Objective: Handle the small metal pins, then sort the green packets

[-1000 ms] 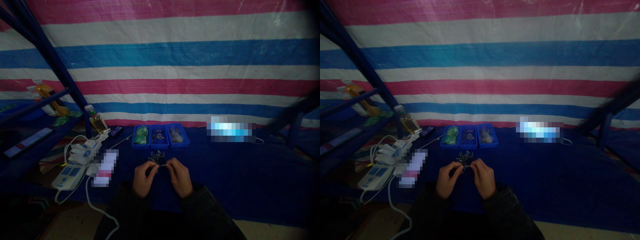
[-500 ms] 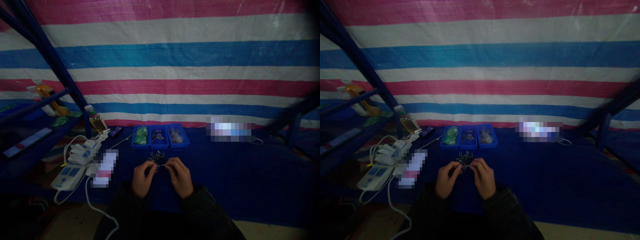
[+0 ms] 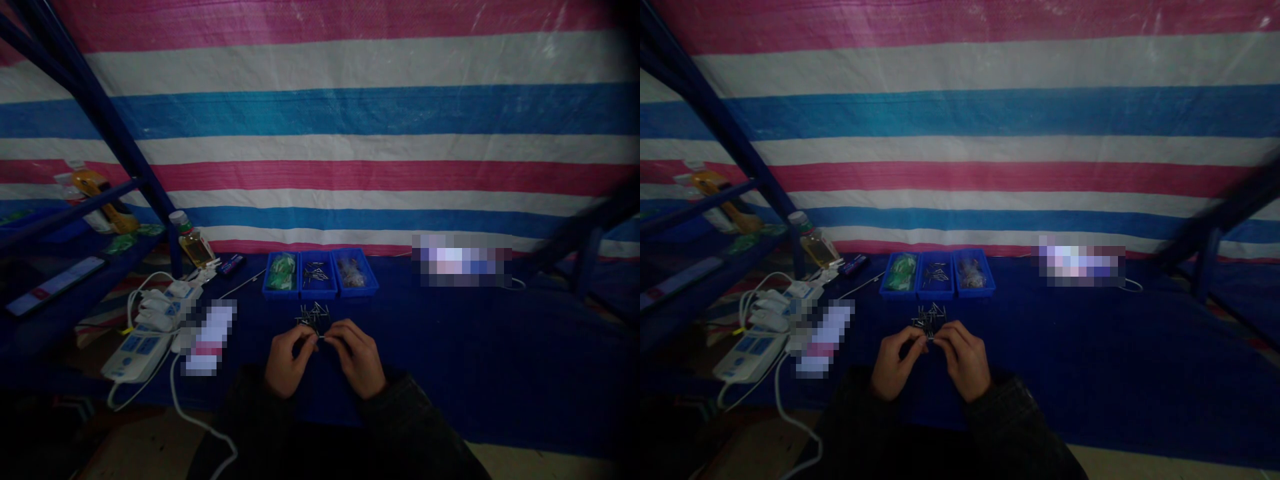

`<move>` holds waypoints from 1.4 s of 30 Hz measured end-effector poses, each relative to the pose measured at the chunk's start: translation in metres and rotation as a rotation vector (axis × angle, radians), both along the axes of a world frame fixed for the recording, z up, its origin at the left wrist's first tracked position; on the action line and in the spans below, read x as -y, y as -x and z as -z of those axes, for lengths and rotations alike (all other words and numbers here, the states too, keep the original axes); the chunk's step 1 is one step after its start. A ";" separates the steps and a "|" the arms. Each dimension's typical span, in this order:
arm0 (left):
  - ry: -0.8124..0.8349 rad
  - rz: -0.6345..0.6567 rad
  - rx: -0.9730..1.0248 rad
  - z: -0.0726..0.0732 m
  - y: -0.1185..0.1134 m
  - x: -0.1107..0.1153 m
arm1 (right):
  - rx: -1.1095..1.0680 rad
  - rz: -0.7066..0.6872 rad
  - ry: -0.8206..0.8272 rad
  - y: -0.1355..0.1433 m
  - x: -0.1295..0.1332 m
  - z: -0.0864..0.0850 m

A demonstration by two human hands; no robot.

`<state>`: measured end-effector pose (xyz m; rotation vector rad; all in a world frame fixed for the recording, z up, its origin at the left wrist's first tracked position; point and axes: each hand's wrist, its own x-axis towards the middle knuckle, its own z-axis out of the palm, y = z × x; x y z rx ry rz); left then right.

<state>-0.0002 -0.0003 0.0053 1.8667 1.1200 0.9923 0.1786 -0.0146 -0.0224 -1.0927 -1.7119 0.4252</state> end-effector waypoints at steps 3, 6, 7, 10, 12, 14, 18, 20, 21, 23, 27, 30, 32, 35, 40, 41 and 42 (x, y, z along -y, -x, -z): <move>-0.013 0.017 -0.018 -0.001 0.000 0.000 | 0.012 -0.013 0.019 0.000 0.000 0.001; -0.035 0.012 -0.032 -0.001 0.000 0.001 | 0.021 -0.018 0.031 0.000 -0.001 0.002; -0.041 0.007 -0.032 -0.001 0.000 0.001 | 0.023 -0.024 0.035 0.000 -0.001 0.002; -0.052 -0.003 -0.026 0.000 0.000 0.001 | 0.036 -0.043 0.052 0.001 -0.002 0.003; -0.055 -0.016 -0.030 0.000 -0.001 0.001 | 0.046 -0.042 0.059 0.001 -0.002 0.003; -0.058 -0.028 -0.037 0.001 -0.001 0.001 | 0.052 -0.037 0.058 0.001 -0.002 0.003; -0.059 -0.037 -0.037 0.001 -0.002 0.000 | 0.049 -0.033 0.048 0.000 -0.002 0.003; -0.057 -0.049 -0.038 0.001 -0.001 0.000 | 0.045 -0.024 0.039 0.000 -0.002 0.003; -0.056 -0.056 -0.038 0.001 -0.001 0.000 | 0.043 -0.018 0.033 0.000 -0.002 0.003; -0.052 -0.066 -0.036 0.000 -0.001 0.000 | 0.041 0.001 0.022 0.000 -0.002 0.003; -0.038 -0.073 -0.024 -0.001 -0.001 0.000 | 0.045 0.041 0.014 0.000 -0.002 0.001; -0.030 -0.080 -0.010 -0.002 -0.001 0.000 | 0.043 0.051 0.006 0.000 -0.002 0.001; -0.026 -0.086 0.001 -0.002 -0.002 0.000 | 0.034 0.053 0.003 -0.001 -0.002 0.002; -0.021 -0.100 0.019 0.000 -0.002 0.000 | 0.022 0.053 0.007 -0.001 -0.003 0.003; -0.017 -0.115 0.030 0.002 -0.001 -0.001 | 0.009 0.061 0.007 0.000 -0.002 0.001; -0.015 -0.116 0.029 0.002 0.000 -0.001 | 0.006 0.062 0.004 0.000 -0.002 0.000; -0.014 -0.117 0.027 0.002 0.000 -0.001 | 0.003 0.063 0.001 0.000 -0.002 -0.001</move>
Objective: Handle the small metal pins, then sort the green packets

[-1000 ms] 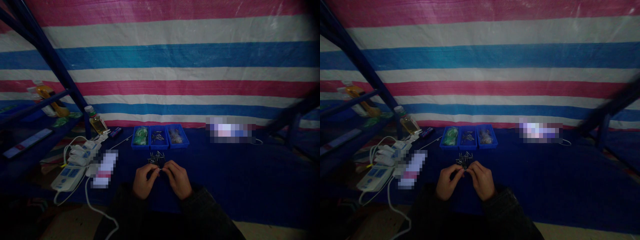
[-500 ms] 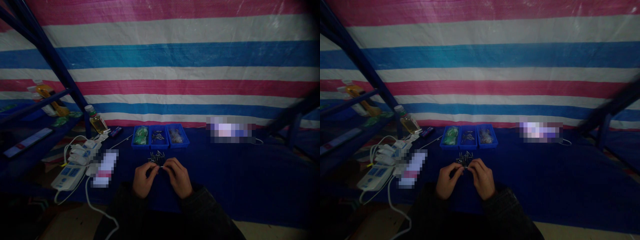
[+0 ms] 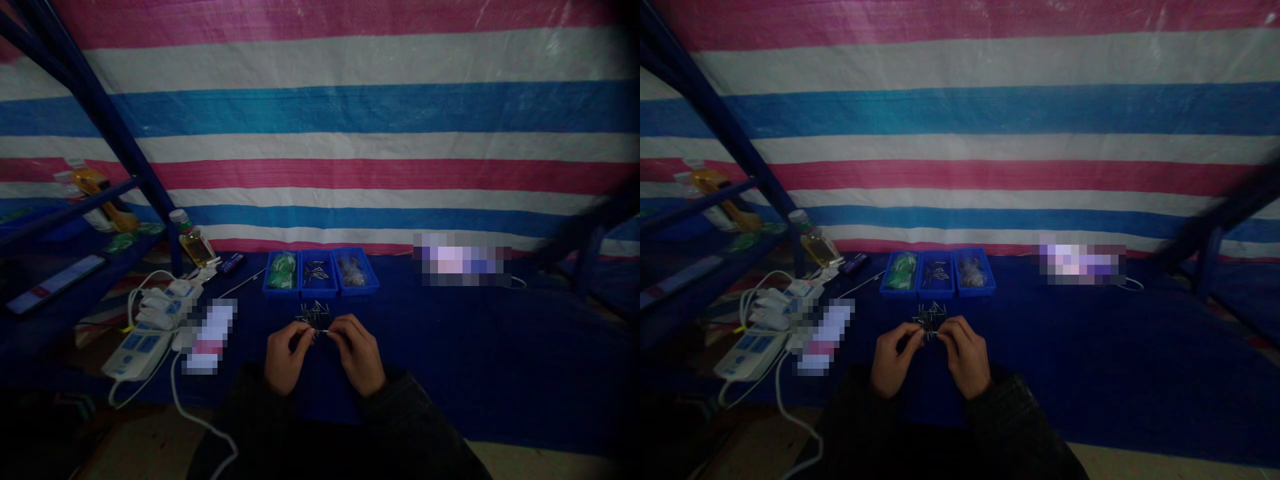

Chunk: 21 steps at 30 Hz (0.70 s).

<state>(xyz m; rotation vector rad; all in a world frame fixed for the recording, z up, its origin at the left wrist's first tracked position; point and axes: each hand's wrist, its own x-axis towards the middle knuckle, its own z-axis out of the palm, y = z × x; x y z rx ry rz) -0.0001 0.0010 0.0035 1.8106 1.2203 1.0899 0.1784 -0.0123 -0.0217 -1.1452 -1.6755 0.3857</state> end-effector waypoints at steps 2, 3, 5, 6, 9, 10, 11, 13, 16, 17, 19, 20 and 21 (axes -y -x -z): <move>-0.003 -0.003 -0.006 0.000 0.000 0.000 | -0.003 -0.001 -0.001 0.000 0.000 -0.001; -0.007 -0.007 -0.008 0.000 0.001 0.000 | -0.003 -0.001 -0.002 0.000 0.000 -0.002; -0.012 -0.014 -0.008 -0.001 0.001 0.000 | -0.002 -0.001 -0.001 0.000 0.000 -0.002; -0.013 -0.016 -0.006 -0.001 0.001 0.000 | 0.000 -0.003 0.002 0.000 0.000 -0.002; -0.009 -0.009 0.007 -0.002 0.001 0.001 | 0.009 -0.017 0.017 -0.001 0.001 -0.002; -0.004 -0.005 0.011 -0.002 0.001 0.001 | 0.010 -0.023 0.024 -0.001 0.001 -0.002; 0.001 0.001 0.015 -0.003 0.000 0.001 | 0.009 -0.029 0.032 -0.001 0.001 -0.002; 0.011 0.013 0.020 -0.003 0.000 0.001 | -0.001 -0.036 0.045 -0.001 0.001 -0.002; 0.015 0.031 0.020 -0.003 0.000 0.001 | -0.011 -0.047 0.061 -0.001 0.002 -0.002; 0.016 0.037 0.018 -0.003 0.000 0.001 | -0.012 -0.051 0.064 -0.001 0.002 -0.002; 0.021 0.048 0.015 -0.004 0.000 0.001 | -0.010 -0.057 0.067 -0.001 0.002 -0.003; 0.024 0.053 0.013 -0.004 0.000 0.001 | -0.009 -0.059 0.066 -0.001 0.002 -0.003; 0.026 0.060 0.011 -0.004 0.001 0.001 | -0.009 -0.060 0.062 -0.001 0.002 -0.004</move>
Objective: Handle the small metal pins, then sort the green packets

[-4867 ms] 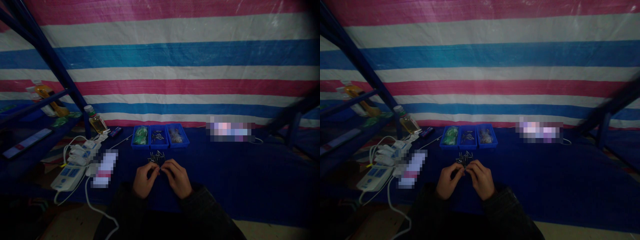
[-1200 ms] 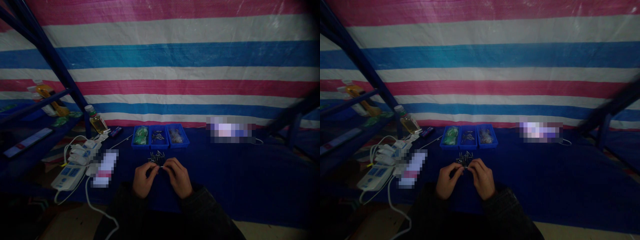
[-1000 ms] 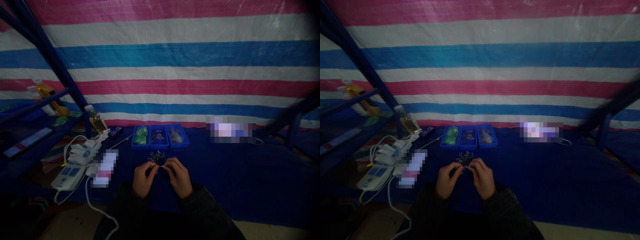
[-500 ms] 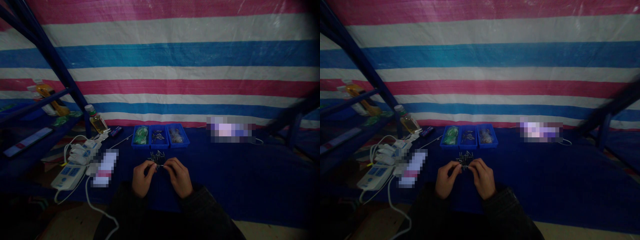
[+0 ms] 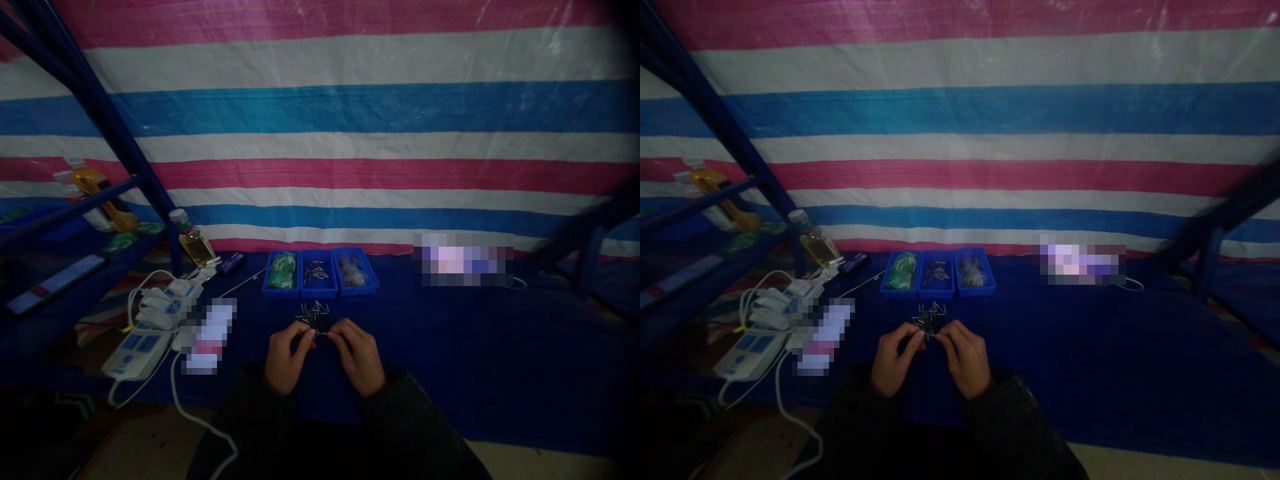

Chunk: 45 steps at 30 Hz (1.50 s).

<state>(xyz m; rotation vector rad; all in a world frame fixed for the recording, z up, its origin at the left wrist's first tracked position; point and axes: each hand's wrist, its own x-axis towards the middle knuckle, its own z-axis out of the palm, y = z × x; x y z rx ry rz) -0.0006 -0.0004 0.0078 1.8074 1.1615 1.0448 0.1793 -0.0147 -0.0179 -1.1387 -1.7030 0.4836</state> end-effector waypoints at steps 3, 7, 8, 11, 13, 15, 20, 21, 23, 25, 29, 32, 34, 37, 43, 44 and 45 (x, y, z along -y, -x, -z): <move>0.003 0.021 -0.005 0.000 0.000 0.000 | -0.006 -0.005 -0.004 0.000 0.000 0.000; -0.003 0.032 -0.016 0.001 0.000 0.000 | -0.011 -0.019 -0.013 0.000 0.000 0.002; -0.005 0.034 -0.021 0.002 0.000 0.000 | -0.011 -0.023 -0.016 0.001 0.000 0.003; -0.008 0.046 -0.042 0.003 -0.001 0.000 | -0.011 -0.040 -0.011 0.001 0.000 0.006; -0.005 0.060 -0.053 0.003 -0.001 0.000 | -0.011 -0.054 -0.011 0.001 -0.001 0.007; 0.000 0.068 -0.054 0.002 -0.001 0.000 | -0.016 -0.063 -0.019 0.002 -0.001 0.009; 0.006 0.069 -0.038 0.003 -0.002 0.000 | -0.016 -0.058 -0.042 0.002 -0.002 0.009; 0.005 0.067 -0.038 0.003 -0.002 0.000 | -0.009 -0.058 -0.045 0.002 -0.002 0.009; 0.003 0.061 -0.041 0.004 -0.002 0.000 | 0.005 -0.057 -0.050 0.002 -0.002 0.009; 0.002 0.054 -0.047 0.004 -0.002 0.000 | 0.017 -0.052 -0.050 0.001 -0.002 0.010; -0.011 0.026 -0.040 0.004 -0.002 0.000 | 0.022 -0.021 -0.047 0.000 -0.002 0.009; -0.024 -0.011 -0.017 0.003 -0.003 0.000 | -0.021 0.006 -0.035 -0.001 -0.001 0.005; -0.030 -0.030 0.001 0.003 -0.003 0.001 | -0.060 0.007 -0.018 -0.001 0.000 -0.001; -0.035 -0.068 0.030 0.003 -0.002 0.002 | -0.078 0.023 -0.006 -0.001 -0.003 -0.011; -0.036 -0.156 0.087 0.005 0.002 0.001 | -0.066 0.287 -0.007 -0.002 -0.047 -0.034; -0.037 -0.158 0.088 0.005 0.002 0.001 | -0.067 0.328 0.007 -0.003 -0.056 -0.037; -0.038 -0.159 0.089 0.005 0.002 0.001 | -0.048 0.331 0.034 -0.004 -0.065 -0.038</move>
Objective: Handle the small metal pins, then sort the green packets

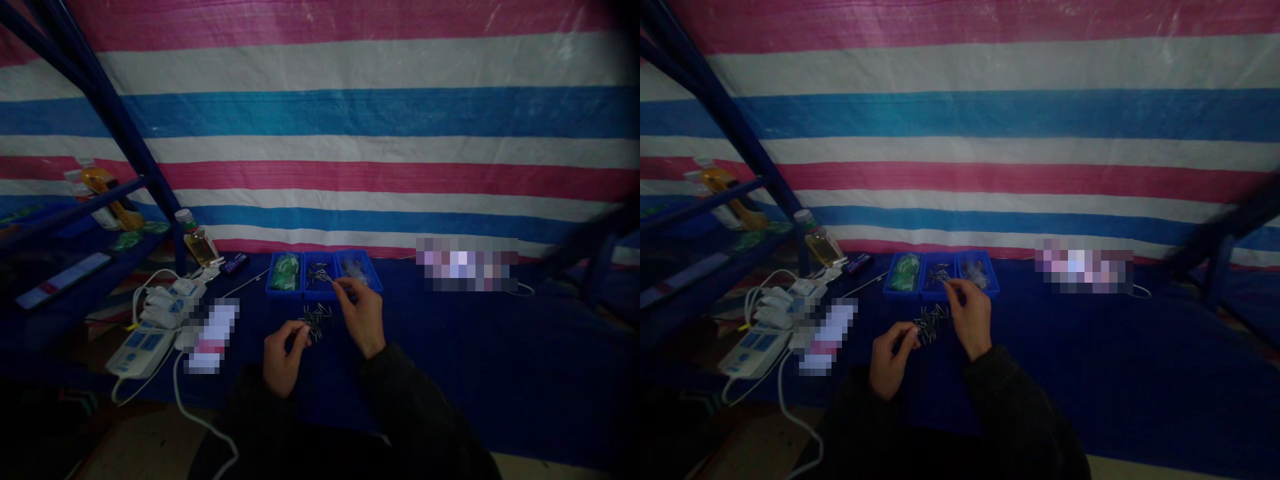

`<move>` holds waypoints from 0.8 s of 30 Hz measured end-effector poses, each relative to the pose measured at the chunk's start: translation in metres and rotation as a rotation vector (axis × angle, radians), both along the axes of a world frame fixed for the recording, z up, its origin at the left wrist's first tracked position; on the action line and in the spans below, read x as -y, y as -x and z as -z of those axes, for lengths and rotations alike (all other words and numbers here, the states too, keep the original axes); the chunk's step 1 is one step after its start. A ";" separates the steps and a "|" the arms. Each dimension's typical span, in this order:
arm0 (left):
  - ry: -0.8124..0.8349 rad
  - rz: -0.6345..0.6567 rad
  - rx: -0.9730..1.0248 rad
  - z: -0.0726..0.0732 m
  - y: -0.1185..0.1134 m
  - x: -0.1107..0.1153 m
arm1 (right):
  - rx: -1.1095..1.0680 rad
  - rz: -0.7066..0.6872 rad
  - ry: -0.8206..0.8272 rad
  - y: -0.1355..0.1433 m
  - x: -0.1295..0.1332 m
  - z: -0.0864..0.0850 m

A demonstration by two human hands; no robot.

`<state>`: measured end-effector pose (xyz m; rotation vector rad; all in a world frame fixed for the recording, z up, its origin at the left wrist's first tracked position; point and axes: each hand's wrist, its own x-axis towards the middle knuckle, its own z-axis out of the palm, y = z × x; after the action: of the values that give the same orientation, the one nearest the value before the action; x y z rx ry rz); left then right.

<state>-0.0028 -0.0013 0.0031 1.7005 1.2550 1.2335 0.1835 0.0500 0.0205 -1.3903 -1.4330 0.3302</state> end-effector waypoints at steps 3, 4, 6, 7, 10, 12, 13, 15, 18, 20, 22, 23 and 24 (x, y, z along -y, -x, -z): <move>-0.001 -0.016 0.005 -0.001 0.000 0.001 | 0.089 -0.045 0.098 -0.004 -0.010 0.005; -0.002 -0.023 0.007 -0.001 -0.001 0.001 | 0.094 -0.046 0.112 -0.005 -0.007 0.009; -0.006 -0.040 0.011 -0.001 -0.001 0.002 | 0.095 -0.078 0.123 -0.007 0.005 0.019; -0.007 -0.052 0.011 -0.001 -0.001 0.002 | 0.103 -0.113 0.120 -0.008 0.013 0.025; -0.001 -0.082 0.020 -0.001 -0.001 0.002 | 0.164 -0.235 0.117 -0.006 0.035 0.039; 0.002 -0.086 0.026 -0.001 -0.001 0.002 | 0.219 -0.263 0.127 -0.003 0.043 0.046; 0.001 -0.084 0.027 -0.002 -0.001 0.002 | 0.250 -0.262 0.130 0.000 0.044 0.049; -0.005 -0.081 0.023 -0.002 -0.001 0.001 | 0.309 -0.247 0.121 0.003 0.044 0.054; -0.014 -0.069 0.020 -0.001 0.000 0.000 | 0.368 -0.230 0.103 0.007 0.041 0.058; -0.014 -0.062 0.018 0.000 0.000 -0.001 | 0.385 -0.226 0.105 0.008 0.040 0.059; -0.011 -0.061 0.011 0.001 0.001 -0.001 | 0.396 -0.224 0.111 0.009 0.040 0.059; -0.011 -0.060 0.007 0.001 0.001 -0.001 | 0.400 -0.224 0.114 0.010 0.040 0.058; -0.010 -0.056 0.004 0.002 0.001 -0.002 | 0.403 -0.225 0.118 0.010 0.040 0.058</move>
<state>-0.0037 0.0003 0.0015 1.6796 1.3039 1.2776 0.1735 0.0099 -0.0372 -1.4473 -1.9357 0.2914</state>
